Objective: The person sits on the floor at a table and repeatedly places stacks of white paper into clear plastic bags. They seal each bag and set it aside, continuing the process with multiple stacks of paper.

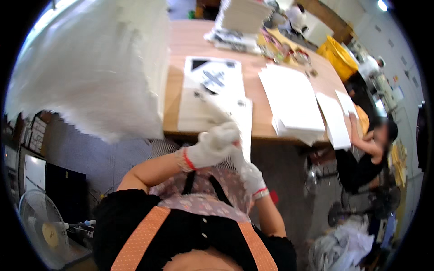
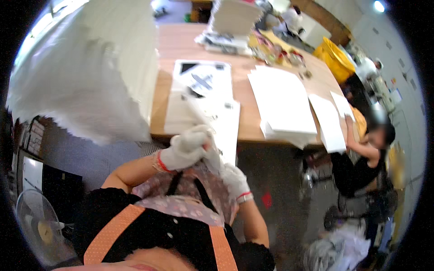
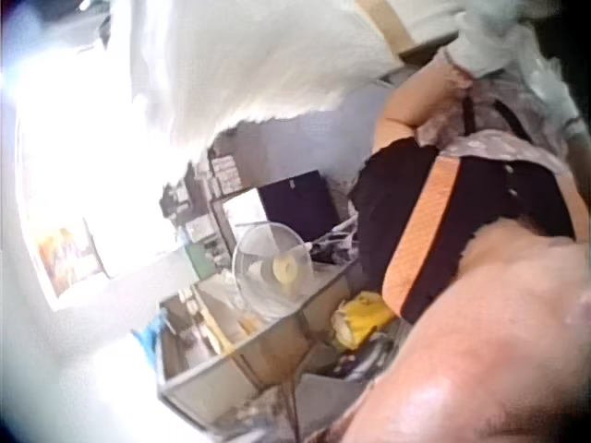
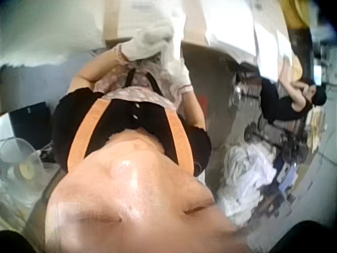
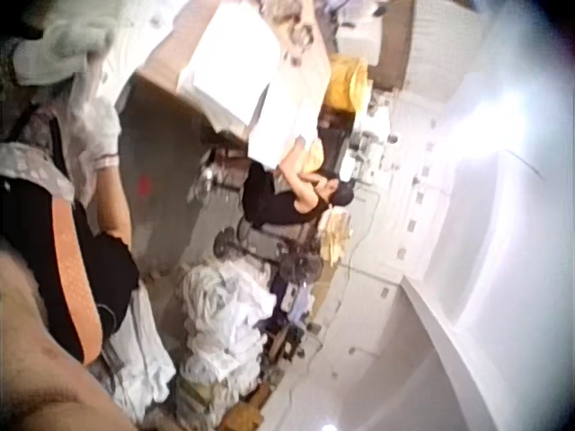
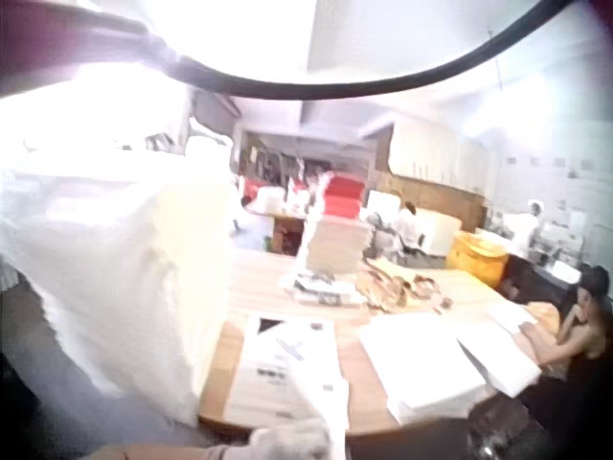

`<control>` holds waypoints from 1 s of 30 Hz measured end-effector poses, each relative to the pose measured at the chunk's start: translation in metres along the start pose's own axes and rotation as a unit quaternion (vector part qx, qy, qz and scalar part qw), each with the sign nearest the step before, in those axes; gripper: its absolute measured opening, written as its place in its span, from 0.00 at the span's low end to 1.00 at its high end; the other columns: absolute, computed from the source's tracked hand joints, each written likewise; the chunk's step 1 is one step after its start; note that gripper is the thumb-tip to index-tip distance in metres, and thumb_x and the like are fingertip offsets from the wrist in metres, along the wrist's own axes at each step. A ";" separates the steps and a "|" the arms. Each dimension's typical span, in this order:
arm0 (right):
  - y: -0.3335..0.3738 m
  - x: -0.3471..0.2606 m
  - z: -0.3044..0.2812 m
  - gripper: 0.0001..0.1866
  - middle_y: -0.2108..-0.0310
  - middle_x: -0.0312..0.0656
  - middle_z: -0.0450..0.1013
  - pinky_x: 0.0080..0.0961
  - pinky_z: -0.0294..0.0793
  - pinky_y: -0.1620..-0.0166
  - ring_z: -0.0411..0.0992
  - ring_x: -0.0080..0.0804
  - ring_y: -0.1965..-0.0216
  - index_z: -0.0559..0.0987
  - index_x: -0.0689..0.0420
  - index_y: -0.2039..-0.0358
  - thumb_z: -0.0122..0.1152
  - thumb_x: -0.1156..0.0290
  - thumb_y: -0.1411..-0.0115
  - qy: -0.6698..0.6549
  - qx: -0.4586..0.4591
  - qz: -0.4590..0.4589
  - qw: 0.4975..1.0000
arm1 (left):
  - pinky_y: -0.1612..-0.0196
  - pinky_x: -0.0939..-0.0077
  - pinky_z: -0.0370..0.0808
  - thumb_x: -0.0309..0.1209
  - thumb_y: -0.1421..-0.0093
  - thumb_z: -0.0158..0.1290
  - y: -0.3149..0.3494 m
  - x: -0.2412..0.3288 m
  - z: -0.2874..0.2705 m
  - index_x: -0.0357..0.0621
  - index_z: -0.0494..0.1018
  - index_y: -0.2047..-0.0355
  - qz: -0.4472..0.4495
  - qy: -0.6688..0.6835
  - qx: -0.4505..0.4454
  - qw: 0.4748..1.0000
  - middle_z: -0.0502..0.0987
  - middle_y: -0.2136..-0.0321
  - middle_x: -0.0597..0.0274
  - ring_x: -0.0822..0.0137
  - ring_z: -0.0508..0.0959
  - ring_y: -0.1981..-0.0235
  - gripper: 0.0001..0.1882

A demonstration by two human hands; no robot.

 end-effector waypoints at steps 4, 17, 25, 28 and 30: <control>-0.051 -0.035 0.039 0.18 0.56 0.42 0.73 0.27 0.70 0.49 0.70 0.31 0.53 0.71 0.66 0.51 0.51 0.67 0.37 -0.371 -0.046 -0.094 0.923 | 0.70 0.74 0.72 0.23 0.55 0.54 -0.020 0.125 -0.066 0.43 0.69 0.76 0.219 -0.086 -0.023 0.972 0.72 0.75 0.62 0.61 0.74 0.74 0.06; -0.095 -0.572 0.100 0.24 0.83 0.39 0.72 0.22 0.67 0.85 0.69 0.25 0.85 0.76 0.58 0.60 0.49 0.47 0.39 -0.119 -0.235 -0.374 0.889 | 0.44 0.62 0.71 0.29 0.36 0.45 0.039 0.247 -0.478 0.35 0.70 0.57 0.219 -0.001 0.492 0.842 0.74 0.56 0.50 0.57 0.73 0.50 0.11; -0.044 -0.480 0.107 0.32 0.88 0.37 0.64 0.17 0.67 0.80 0.64 0.23 0.87 0.55 0.63 0.38 0.31 0.50 0.32 -0.150 -0.307 -0.569 0.748 | 0.62 0.73 0.75 0.33 0.36 0.45 0.188 0.121 -0.411 0.39 0.67 0.53 0.151 -0.134 0.632 0.748 0.68 0.65 0.62 0.69 0.71 0.66 0.14; -0.068 -0.352 0.090 0.37 0.88 0.39 0.67 0.16 0.62 0.85 0.65 0.22 0.89 0.60 0.69 0.41 0.31 0.45 0.33 -0.165 -0.301 -0.488 0.803 | 0.60 0.70 0.75 0.29 0.38 0.46 0.206 -0.011 -0.275 0.41 0.70 0.56 -0.133 -0.075 0.516 0.843 0.73 0.64 0.62 0.68 0.74 0.64 0.11; -0.104 -0.249 0.069 0.35 0.88 0.36 0.66 0.14 0.61 0.85 0.63 0.19 0.89 0.67 0.67 0.46 0.33 0.45 0.33 -0.248 -0.213 -0.308 0.893 | 0.59 0.68 0.74 0.26 0.39 0.46 0.167 -0.093 -0.153 0.43 0.72 0.58 -0.284 -0.079 0.230 0.928 0.75 0.63 0.62 0.67 0.76 0.62 0.10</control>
Point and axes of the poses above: each hand's wrist, its own y-axis away from the middle knuckle, its own z-axis out of the palm, x = y × z, the point moved 8 cm from there along -y, towards the middle knuckle
